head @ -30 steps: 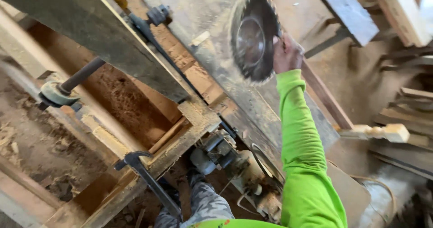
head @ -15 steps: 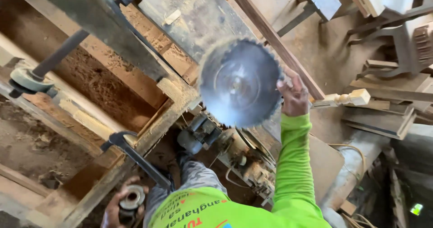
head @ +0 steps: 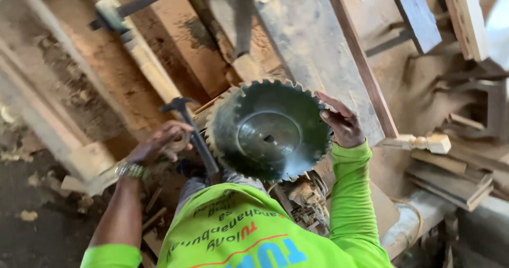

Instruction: Replacing or adjusting a circular saw blade on a table saw machine in a workshop.

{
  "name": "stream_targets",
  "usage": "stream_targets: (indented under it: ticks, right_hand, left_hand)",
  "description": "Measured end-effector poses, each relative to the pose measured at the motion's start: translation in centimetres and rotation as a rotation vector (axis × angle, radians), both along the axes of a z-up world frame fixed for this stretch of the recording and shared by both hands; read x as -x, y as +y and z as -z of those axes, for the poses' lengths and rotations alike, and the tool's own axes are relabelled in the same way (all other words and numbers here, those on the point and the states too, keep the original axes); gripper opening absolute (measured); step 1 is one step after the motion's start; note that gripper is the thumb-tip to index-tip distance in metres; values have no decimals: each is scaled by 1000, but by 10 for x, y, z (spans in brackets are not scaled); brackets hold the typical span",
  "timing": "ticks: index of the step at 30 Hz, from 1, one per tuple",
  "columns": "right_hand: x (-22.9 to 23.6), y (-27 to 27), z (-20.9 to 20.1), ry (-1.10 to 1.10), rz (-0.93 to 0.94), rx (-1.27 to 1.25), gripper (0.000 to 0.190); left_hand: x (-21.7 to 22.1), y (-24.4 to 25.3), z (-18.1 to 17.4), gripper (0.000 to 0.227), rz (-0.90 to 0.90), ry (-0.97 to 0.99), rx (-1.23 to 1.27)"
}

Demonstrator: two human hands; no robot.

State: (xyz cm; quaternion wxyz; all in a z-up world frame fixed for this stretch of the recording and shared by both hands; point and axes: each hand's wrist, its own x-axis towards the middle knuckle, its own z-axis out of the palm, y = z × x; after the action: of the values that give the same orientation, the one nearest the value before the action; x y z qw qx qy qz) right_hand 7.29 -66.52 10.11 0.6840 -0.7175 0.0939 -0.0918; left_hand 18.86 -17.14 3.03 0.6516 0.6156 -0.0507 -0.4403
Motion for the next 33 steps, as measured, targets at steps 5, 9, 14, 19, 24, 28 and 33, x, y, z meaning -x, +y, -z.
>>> stream_targets:
  ticks: [5, 9, 14, 19, 24, 28, 33]
  right_hand:
    - [-13, 36, 17, 28, -126, -53, 46]
    - [-29, 65, 30, -15, -210, -43, 48]
    - [-57, 134, 5, -57, -330, -82, 52]
    - [-50, 166, 19, -51, -347, -102, 48]
    - [-50, 170, 62, -66, -354, -69, 46]
    - [-68, 177, 77, -56, -373, -86, 45]
    - [-99, 233, 57, 68, -175, -209, 40]
  left_hand:
    - [9, 18, -10, 61, 62, 46, 60]
    - [29, 35, -46, 60, 9, 166, 52]
    - [54, 78, -18, 33, -71, 69, -161]
    - [94, 120, 30, 20, -241, -101, 51]
    - [119, 134, 33, 19, -367, -49, 22]
    - [120, 124, -18, 27, -404, -111, -87]
    - [129, 129, -33, 20, -503, -170, -71]
